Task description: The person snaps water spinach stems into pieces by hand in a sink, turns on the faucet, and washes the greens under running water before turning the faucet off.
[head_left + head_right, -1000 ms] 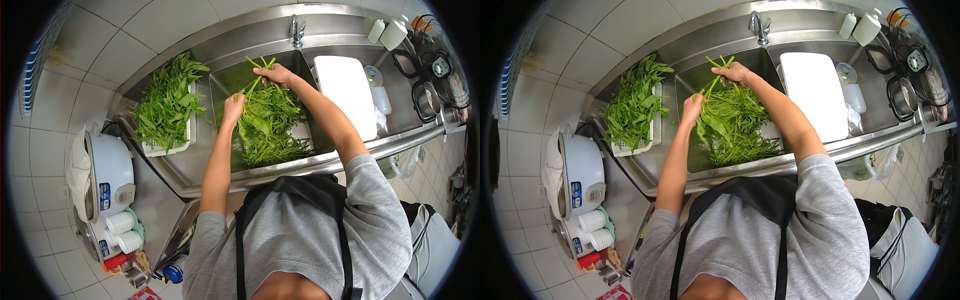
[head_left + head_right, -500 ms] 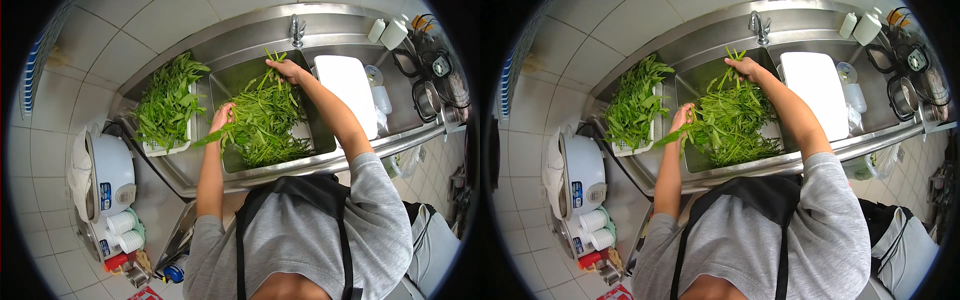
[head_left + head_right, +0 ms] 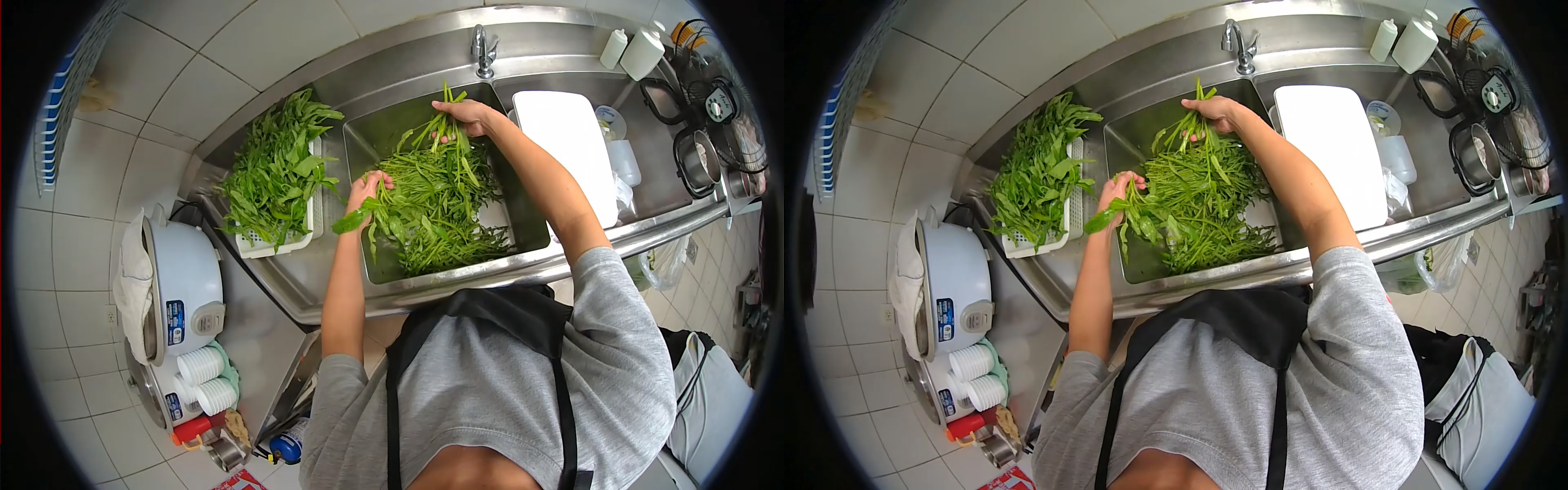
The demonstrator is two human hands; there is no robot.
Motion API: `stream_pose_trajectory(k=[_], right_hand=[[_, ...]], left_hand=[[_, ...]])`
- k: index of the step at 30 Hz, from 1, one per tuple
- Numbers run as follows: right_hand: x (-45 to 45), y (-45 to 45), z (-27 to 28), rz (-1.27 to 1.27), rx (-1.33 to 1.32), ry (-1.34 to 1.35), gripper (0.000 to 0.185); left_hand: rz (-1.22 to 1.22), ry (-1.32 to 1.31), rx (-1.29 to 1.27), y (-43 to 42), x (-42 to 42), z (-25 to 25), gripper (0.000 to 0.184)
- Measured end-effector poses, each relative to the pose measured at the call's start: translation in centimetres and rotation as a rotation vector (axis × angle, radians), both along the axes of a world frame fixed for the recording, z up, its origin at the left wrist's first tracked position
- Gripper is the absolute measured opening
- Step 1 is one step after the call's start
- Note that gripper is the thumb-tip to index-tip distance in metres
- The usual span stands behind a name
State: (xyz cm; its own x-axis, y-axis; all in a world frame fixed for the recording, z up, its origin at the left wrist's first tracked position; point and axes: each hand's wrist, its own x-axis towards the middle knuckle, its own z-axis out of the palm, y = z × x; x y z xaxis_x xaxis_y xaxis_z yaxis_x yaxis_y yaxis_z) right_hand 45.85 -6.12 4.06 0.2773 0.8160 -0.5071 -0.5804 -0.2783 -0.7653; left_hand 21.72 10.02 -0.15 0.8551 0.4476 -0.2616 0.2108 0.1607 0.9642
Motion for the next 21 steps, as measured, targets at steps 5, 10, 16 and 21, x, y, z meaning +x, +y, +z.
stream_pose_trajectory(k=[5,10,16,21], right_hand=[[-0.1,0.2,-0.6,-0.006,0.023,0.033,0.035],[-2.4,-0.2,-3.8,-0.137,-0.101,-0.349,0.034],[-10.3,-3.9,-12.6,1.166,-0.538,-0.973,0.068],[-12.4,-4.6,-17.4,0.798,-0.831,-1.107,0.043]], left_hand=[[-0.053,-0.077,-0.122,-0.8,-0.1,0.5,0.023],[0.006,0.097,0.208,-0.4,-0.5,-0.4,0.031],[-0.133,0.298,0.777,-2.4,-1.5,-4.8,0.037],[-0.314,0.643,1.104,-3.7,-1.2,-11.3,0.033]])
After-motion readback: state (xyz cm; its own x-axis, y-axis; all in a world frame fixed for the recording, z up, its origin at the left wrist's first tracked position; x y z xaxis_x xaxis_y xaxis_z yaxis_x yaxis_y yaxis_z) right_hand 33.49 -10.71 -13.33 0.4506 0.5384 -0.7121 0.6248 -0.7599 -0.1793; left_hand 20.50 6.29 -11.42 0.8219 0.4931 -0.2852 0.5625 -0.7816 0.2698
